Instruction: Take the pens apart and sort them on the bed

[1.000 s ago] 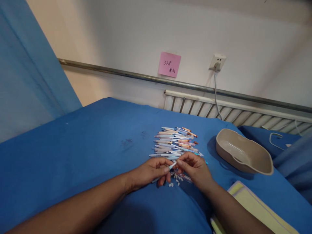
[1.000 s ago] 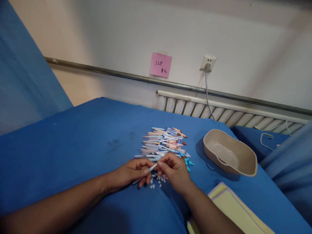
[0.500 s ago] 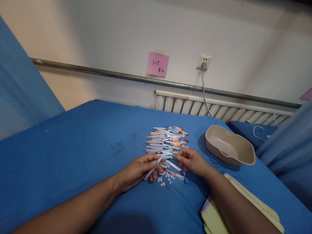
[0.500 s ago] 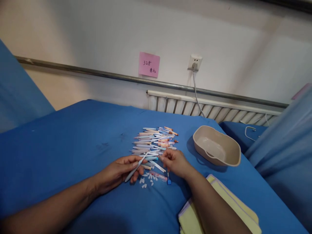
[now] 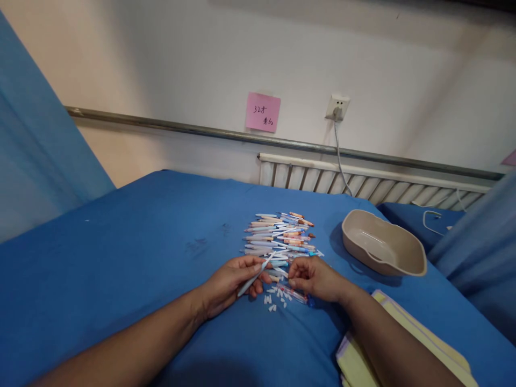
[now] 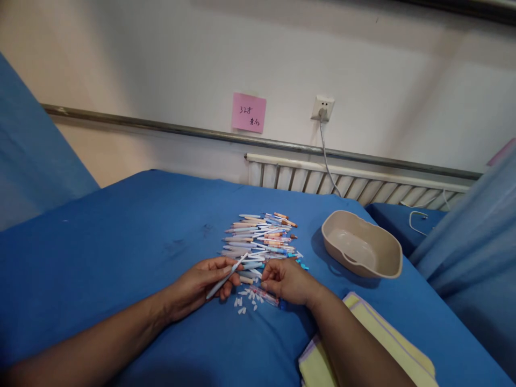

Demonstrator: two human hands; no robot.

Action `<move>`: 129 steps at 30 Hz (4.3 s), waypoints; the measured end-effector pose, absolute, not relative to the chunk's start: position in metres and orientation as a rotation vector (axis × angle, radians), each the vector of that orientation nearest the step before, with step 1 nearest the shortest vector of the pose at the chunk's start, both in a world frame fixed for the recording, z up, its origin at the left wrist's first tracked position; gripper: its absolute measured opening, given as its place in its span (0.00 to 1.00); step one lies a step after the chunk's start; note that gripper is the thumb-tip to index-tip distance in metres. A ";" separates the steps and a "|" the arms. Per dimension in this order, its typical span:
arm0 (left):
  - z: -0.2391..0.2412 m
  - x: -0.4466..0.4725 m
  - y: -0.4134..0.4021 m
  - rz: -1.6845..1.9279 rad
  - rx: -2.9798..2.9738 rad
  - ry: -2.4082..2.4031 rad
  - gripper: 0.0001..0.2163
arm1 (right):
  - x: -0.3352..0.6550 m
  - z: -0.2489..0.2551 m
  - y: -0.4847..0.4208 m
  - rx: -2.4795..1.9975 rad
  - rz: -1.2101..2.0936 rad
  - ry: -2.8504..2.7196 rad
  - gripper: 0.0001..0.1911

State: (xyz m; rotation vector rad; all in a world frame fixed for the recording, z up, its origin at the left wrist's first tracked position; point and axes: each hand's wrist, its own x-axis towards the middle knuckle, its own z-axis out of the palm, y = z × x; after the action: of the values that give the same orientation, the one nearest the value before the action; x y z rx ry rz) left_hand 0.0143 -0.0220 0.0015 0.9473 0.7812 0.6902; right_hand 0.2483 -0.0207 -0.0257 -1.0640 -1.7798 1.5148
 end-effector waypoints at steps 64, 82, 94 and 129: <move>0.003 0.003 -0.005 0.997 0.700 0.909 0.03 | 0.251 -0.020 -0.012 -1.194 0.546 -1.862 0.09; 0.010 0.004 -0.007 0.923 0.760 0.936 0.04 | 0.302 -0.022 0.006 -1.751 0.546 -1.805 0.07; 0.005 0.006 -0.008 0.910 0.845 0.936 0.07 | 0.270 -0.010 -0.009 -1.459 0.262 -2.239 0.07; -0.002 0.017 -0.023 0.749 1.246 1.000 0.12 | 0.247 -0.011 -0.020 -1.149 0.856 -1.825 0.08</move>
State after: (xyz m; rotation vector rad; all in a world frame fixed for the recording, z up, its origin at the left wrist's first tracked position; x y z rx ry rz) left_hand 0.0175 -0.0225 -0.0019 1.2464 0.9998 0.7487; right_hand 0.2475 -0.0200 -0.0114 -1.1489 -1.8254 0.8563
